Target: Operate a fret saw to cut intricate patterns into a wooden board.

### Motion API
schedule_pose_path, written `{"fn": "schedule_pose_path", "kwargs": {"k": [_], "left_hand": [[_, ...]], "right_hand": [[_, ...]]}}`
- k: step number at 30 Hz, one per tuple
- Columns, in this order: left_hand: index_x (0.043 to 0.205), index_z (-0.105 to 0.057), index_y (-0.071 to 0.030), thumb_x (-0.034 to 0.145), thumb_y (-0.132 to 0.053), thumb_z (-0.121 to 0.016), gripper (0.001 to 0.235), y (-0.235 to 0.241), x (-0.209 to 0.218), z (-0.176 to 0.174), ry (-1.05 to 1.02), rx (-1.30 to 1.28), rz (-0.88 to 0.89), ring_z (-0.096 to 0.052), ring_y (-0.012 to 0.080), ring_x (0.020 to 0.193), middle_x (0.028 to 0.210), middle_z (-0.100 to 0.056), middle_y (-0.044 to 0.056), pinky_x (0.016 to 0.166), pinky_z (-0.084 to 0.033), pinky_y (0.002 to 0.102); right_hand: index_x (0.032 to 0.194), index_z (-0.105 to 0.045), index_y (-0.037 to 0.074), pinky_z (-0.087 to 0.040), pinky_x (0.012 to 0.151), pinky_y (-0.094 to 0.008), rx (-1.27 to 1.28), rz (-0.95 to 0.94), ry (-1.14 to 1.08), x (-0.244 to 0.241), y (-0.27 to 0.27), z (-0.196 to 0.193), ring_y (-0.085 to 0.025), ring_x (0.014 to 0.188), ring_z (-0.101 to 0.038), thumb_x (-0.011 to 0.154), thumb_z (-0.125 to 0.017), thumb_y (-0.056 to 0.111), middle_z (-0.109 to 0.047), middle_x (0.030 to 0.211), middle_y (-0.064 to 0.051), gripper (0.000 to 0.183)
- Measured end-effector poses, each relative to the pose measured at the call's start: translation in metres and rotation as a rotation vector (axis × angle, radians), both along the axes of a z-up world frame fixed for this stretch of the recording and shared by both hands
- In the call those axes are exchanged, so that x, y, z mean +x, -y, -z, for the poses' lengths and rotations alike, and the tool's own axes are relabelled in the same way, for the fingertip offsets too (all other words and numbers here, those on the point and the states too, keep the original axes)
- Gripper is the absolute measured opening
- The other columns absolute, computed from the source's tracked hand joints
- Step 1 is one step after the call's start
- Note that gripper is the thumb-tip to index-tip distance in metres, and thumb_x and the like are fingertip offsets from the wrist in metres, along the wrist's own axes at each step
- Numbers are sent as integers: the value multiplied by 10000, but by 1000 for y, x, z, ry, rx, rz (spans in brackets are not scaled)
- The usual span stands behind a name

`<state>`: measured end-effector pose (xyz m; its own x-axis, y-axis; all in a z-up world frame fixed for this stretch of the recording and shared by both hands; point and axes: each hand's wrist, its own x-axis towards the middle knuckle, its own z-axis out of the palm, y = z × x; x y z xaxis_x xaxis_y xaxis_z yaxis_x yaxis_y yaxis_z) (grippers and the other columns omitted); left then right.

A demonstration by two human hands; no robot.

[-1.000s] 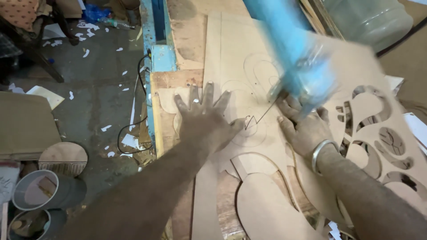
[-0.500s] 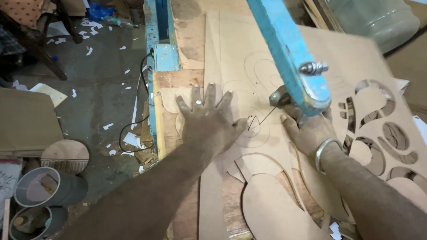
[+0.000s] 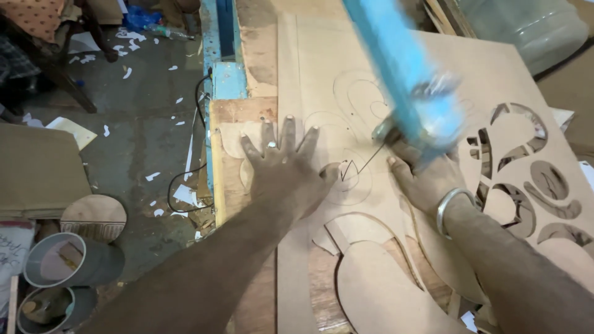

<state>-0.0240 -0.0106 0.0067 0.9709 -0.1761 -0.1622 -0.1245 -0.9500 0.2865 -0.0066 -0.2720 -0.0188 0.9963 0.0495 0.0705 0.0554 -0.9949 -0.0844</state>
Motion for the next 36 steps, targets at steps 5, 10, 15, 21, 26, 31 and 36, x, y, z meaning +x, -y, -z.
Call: {"fn": "schedule_pose_path", "kwargs": {"k": [5,10,15,21,26,31,36], "left_hand": [[1589,-166,-251,950,-655,-355,779,1,-2,2,17,8,-13,4,414,1522,1693,-32,139,1143,66,719],[1587,-192,-224,964,-621,-351,756,3,-4,3,37,-6,-32,-3,425,1525,1668,-63,144,1139,76,731],[1590,-180,-227,960,-610,-352,757,5,-6,1,16,-15,-56,4,424,1523,1697,-44,136,1139,88,729],[1627,-159,-240,953,-610,-350,792,9,-5,10,16,-9,-82,25,439,1521,1707,-19,134,1129,112,722],[1634,-174,-246,942,-614,-377,809,13,-9,7,37,-17,-124,22,446,1532,1717,-37,124,1128,109,720],[1600,-231,-252,941,-615,-415,775,18,-15,7,59,-13,-188,-19,429,1521,1692,-110,116,1144,76,724],[1606,-242,-264,927,-612,-427,785,22,-16,8,74,-5,-229,-39,428,1538,1712,-126,106,1139,54,726]], "right_hand": [[1347,-684,199,-249,1198,-449,41,-45,38,6,7,6,-379,1370,-475,971,-528,457,-588,1445,-160,482],[1406,-639,221,-241,1220,-453,13,-75,59,10,10,9,-341,1425,-428,976,-513,462,-556,1491,-121,509],[1406,-638,212,-215,1205,-473,-18,-130,98,17,10,9,-352,1423,-408,980,-514,435,-543,1496,-126,496],[1394,-651,203,-251,1230,-467,14,-131,99,18,1,-1,-336,1415,-455,972,-513,414,-579,1478,-84,492],[1340,-675,166,-246,1146,-488,40,-171,115,24,4,-3,-416,1364,-412,949,-546,398,-566,1467,-119,473],[1322,-687,190,-318,1157,-473,25,-77,-39,22,-8,-18,-375,1338,-484,950,-556,455,-613,1408,-124,475],[1289,-697,155,-445,1086,-459,41,-69,-165,26,-10,-26,-349,1247,-603,950,-536,479,-681,1311,-154,495]]}}
